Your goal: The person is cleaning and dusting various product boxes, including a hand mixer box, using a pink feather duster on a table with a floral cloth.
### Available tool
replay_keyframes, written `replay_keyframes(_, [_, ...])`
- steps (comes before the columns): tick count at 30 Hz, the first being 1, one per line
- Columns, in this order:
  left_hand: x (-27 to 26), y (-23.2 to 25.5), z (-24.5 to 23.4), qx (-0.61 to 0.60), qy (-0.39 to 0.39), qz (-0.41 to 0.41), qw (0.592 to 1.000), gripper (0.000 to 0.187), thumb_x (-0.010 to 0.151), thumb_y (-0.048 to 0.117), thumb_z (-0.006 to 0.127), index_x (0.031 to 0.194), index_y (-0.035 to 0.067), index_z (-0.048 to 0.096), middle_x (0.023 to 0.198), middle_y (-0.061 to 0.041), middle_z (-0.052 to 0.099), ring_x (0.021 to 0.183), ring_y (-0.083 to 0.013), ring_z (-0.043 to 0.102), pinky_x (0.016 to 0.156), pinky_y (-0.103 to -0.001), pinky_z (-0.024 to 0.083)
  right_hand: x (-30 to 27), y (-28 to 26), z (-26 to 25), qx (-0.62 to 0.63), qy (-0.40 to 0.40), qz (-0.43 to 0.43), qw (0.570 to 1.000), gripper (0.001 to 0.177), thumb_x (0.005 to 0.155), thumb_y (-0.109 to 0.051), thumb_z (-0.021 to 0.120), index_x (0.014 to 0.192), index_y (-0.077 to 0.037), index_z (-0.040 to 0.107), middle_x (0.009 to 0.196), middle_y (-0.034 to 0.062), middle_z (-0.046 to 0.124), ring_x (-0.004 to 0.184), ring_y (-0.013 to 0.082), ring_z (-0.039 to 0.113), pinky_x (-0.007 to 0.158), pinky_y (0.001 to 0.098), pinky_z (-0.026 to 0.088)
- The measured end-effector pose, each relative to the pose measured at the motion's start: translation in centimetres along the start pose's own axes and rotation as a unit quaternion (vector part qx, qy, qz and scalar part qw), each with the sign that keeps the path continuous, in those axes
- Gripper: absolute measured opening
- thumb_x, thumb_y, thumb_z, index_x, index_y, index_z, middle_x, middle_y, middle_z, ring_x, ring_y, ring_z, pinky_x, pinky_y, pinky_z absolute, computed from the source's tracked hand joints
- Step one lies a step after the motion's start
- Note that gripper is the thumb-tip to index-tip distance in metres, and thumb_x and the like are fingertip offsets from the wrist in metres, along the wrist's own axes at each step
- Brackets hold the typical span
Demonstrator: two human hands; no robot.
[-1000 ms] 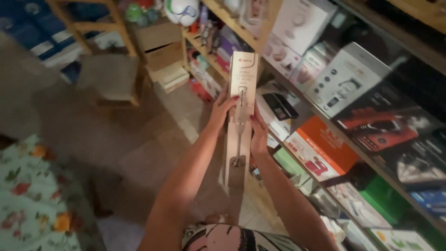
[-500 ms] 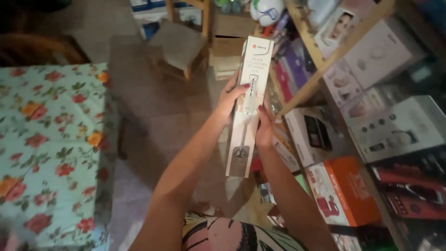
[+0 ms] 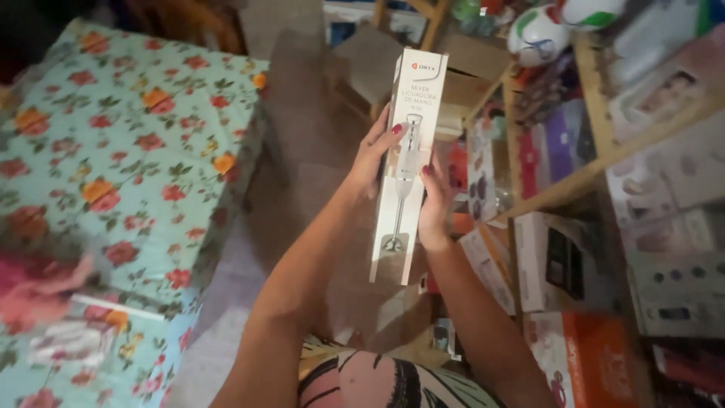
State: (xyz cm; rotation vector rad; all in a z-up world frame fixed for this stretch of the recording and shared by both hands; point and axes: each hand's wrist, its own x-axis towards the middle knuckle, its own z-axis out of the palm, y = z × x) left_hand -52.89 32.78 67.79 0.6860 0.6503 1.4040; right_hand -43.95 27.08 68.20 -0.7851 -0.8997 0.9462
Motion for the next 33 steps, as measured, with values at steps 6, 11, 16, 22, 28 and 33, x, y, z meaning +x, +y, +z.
replay_keyframes(6, [-2.0, 3.9, -4.0, -0.009, 0.047, 0.042, 0.998, 0.078, 0.083, 0.040, 0.083, 0.151, 0.028, 0.047, 0.154, -0.016, 0.047, 0.135, -0.0373, 0.053, 0.109, -0.050, 0.048, -1.1, 5.0, 2.4, 0.028, -0.118, 0.037, 0.992, 0.054, 0.100, -0.030, 0.060, 0.146, -0.004, 0.051, 0.151, 0.0151, 0.050, 0.139, 0.0229, 0.047, 0.121, 0.0404, 0.031])
replay_keyframes(11, [-3.6, 7.4, -7.4, -0.019, 0.085, 0.099, 0.991, 0.079, 0.084, 0.038, 0.082, 0.153, 0.026, 0.045, 0.154, -0.016, 0.046, 0.136, -0.0368, 0.051, 0.110, -0.051, 0.046, -2.2, 6.7, 6.9, 0.046, -0.191, 0.009, 0.980, 0.055, 0.103, -0.028, 0.059, 0.150, -0.003, 0.046, 0.155, 0.0183, 0.042, 0.143, 0.0275, 0.042, 0.123, 0.0442, 0.028])
replay_keyframes(16, [-5.5, 10.2, -12.8, 0.000, 0.131, 0.140, 0.981, 0.075, 0.085, 0.041, 0.081, 0.151, 0.027, 0.048, 0.153, -0.013, 0.048, 0.133, -0.0338, 0.054, 0.109, -0.047, 0.049, -5.0, 6.3, 12.3, 0.045, -0.214, 0.016, 0.976, 0.048, 0.101, -0.020, 0.061, 0.143, 0.001, 0.052, 0.149, 0.0211, 0.048, 0.139, 0.0274, 0.046, 0.122, 0.0439, 0.030])
replay_keyframes(22, [-8.6, 13.5, -16.9, 0.002, 0.197, 0.185, 0.963, 0.077, 0.085, 0.038, 0.080, 0.151, 0.020, 0.046, 0.152, -0.017, 0.047, 0.134, -0.0350, 0.053, 0.110, -0.049, 0.048, -9.1, 7.5, 17.5, 0.066, -0.274, 0.028, 0.959, 0.045, 0.101, -0.020, 0.059, 0.142, -0.003, 0.055, 0.149, 0.0165, 0.051, 0.137, 0.0245, 0.049, 0.121, 0.0427, 0.034])
replay_keyframes(28, [-12.2, 15.1, -24.4, -0.006, 0.263, 0.221, 0.939, 0.080, 0.084, 0.041, 0.083, 0.151, 0.016, 0.046, 0.144, -0.020, 0.053, 0.122, -0.0342, 0.060, 0.103, -0.053, 0.052, -13.6, 10.1, 21.7, 0.116, -0.330, 0.076, 0.934, 0.042, 0.098, -0.014, 0.060, 0.137, 0.001, 0.058, 0.147, 0.0176, 0.052, 0.135, 0.0239, 0.048, 0.120, 0.0415, 0.033])
replay_keyframes(33, [-16.8, 17.0, -28.4, -0.005, 0.311, 0.258, 0.915, 0.078, 0.085, 0.040, 0.081, 0.150, 0.014, 0.047, 0.140, -0.021, 0.055, 0.121, -0.0370, 0.060, 0.099, -0.056, 0.052, -16.5, 15.4, 24.2, 0.155, -0.399, 0.125, 0.895, 0.050, 0.099, -0.015, 0.054, 0.146, 0.000, 0.050, 0.154, 0.0145, 0.045, 0.141, 0.0256, 0.044, 0.122, 0.0444, 0.029])
